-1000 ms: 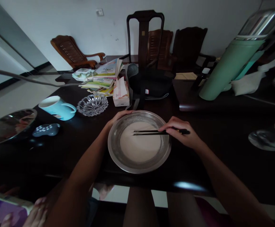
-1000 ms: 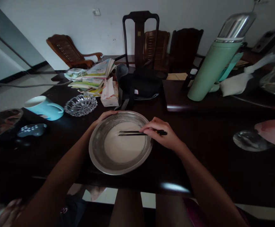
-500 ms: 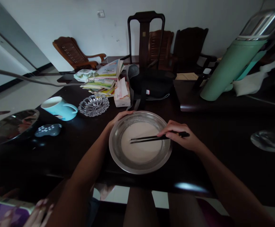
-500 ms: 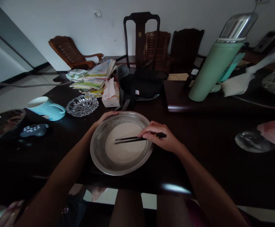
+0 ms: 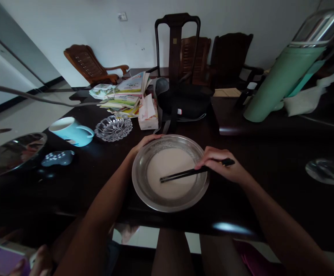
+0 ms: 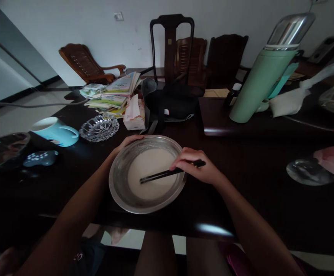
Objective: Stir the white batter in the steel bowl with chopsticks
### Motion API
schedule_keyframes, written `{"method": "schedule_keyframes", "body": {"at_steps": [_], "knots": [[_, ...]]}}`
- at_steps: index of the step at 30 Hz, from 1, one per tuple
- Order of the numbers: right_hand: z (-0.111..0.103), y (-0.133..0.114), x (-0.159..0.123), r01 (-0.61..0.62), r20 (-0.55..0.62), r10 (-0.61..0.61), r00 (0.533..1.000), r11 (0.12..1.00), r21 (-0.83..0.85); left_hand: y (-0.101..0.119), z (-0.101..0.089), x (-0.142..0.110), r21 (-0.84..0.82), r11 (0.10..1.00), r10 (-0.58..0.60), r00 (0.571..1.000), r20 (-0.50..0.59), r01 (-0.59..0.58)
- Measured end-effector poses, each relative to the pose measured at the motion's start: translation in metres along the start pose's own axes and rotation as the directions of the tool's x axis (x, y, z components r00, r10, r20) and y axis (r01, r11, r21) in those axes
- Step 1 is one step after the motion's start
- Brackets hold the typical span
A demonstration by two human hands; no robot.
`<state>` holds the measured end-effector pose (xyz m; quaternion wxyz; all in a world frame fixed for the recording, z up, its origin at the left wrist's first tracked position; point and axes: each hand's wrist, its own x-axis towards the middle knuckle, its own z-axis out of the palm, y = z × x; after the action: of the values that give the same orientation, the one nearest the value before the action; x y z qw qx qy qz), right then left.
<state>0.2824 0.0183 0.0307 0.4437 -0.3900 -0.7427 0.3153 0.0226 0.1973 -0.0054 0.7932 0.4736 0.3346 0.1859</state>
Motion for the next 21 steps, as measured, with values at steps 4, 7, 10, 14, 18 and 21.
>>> {"method": "schedule_keyframes", "body": {"at_steps": [4,7,10,14,18,21], "knots": [[0.002,0.0,0.002,0.037,-0.055,-0.046,0.997,0.988,-0.152,0.001,0.001,0.0,0.002,1.0,-0.013,1.0,-0.014,0.013],[-0.01,0.001,-0.001,-0.006,-0.197,-0.029,0.98,0.985,-0.175,0.001,0.001,0.0,-0.01,1.0,0.006,1.0,0.012,-0.006],[-0.021,0.005,-0.005,-0.003,-0.387,0.002,0.922,1.0,-0.002,0.0,0.0,0.0,-0.009,1.0,0.01,1.0,0.022,-0.01],[-0.017,0.007,-0.008,-0.008,-0.338,0.098,0.936,0.966,0.257,-0.001,-0.001,0.0,-0.005,1.0,-0.014,1.0,-0.009,0.014],[0.002,0.002,-0.004,-0.144,-0.081,0.17,0.982,0.956,0.258,-0.001,-0.004,0.001,-0.005,1.0,-0.013,1.0,0.004,0.013],[0.008,-0.001,-0.001,-0.125,-0.081,0.141,0.987,0.976,0.178,-0.001,-0.006,0.003,0.0,1.0,-0.027,0.998,-0.056,0.027]]}}
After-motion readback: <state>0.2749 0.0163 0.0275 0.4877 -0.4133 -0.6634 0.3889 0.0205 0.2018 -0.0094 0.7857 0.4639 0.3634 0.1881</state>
